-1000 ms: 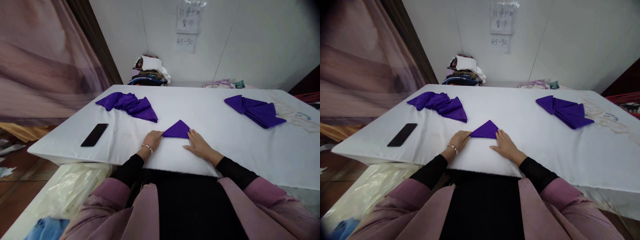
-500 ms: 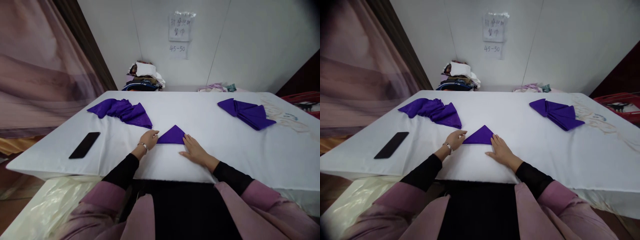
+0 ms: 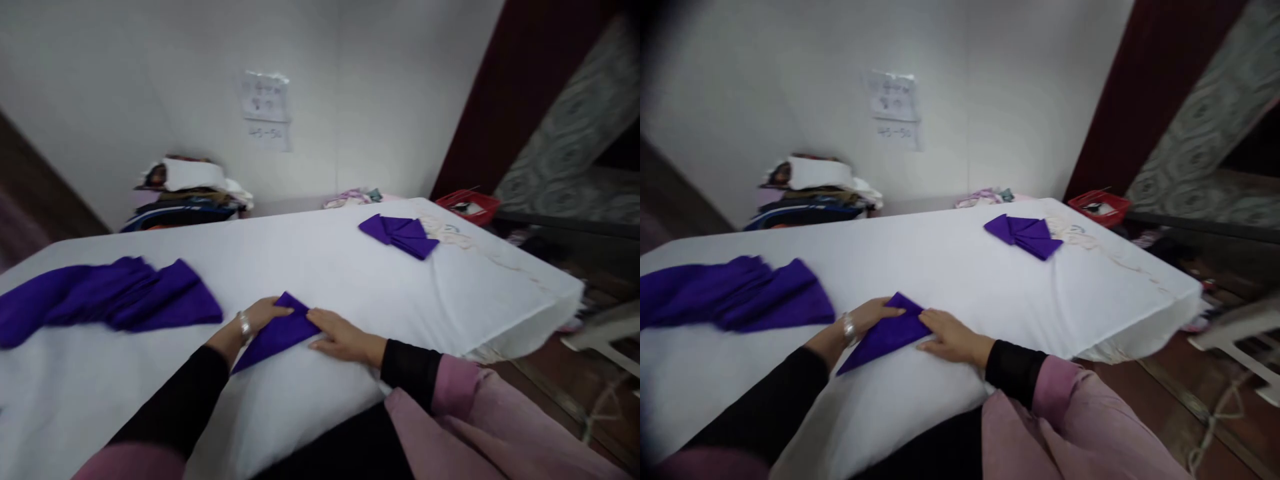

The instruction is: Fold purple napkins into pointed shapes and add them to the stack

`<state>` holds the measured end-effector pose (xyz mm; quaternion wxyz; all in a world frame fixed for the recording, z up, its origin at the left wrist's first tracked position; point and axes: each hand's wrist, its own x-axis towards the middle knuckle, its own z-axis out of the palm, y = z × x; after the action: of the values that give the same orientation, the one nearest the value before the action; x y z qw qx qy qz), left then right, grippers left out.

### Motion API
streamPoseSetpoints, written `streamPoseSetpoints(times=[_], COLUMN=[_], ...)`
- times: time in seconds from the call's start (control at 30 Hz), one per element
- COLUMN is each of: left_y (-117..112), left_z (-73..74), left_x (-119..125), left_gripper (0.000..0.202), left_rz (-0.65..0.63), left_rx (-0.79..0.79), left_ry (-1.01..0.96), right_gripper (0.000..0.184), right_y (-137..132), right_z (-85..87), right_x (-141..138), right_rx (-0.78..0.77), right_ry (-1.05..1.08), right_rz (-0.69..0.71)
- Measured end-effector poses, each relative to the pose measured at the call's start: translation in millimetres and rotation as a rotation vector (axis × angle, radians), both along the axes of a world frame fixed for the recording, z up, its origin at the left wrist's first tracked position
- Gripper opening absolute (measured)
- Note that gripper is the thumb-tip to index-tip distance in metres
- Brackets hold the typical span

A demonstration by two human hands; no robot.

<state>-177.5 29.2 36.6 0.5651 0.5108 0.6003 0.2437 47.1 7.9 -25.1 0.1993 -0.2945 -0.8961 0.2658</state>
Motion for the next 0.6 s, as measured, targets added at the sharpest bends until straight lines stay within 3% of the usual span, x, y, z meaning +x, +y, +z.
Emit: streamPoseSetpoints(times=[0.07, 0.17, 0.3, 0.37, 0.47, 0.6], left_y=[-3.4, -5.8, -4.0, -1.4, 3.7, 16.6], left_z=[2.7, 7.5, 15.9, 19.3, 22.5, 20.5], left_x=[0.7, 4.4, 10.7, 14.0, 23.1, 44.2], left_gripper=[0.046, 0.037, 0.029, 0.027, 0.028, 0.034], left_rz=[-0.048, -0.115, -0.238, -0.279, -0.309, -0.290], left_rx=[-0.073, -0.054, 0.007, 0.012, 0.005, 0.041], left_ry=[-0.158, -0.224, -0.205, -0.185, -0.156, -0.154], right_gripper=[0.066, 0.070, 0.076, 0.069, 0.044, 0.033], right_y=[5.9, 15.5, 23.1, 24.6, 26.1, 30.4], right_z=[-2.2, -4.7, 0.1, 5.6, 14.7, 24.1], right_x=[-2.2, -7.2, -8.6, -5.4, 3.9, 28.7], right_rx=[-0.060, -0.144, -0.360, -0.525, -0.780, -1.005], right_ry=[0.145, 0.252, 0.350, 0.408, 0.422, 0.430], right_rz=[-0.088, -0.198, -0.164, -0.095, -0.047, -0.145])
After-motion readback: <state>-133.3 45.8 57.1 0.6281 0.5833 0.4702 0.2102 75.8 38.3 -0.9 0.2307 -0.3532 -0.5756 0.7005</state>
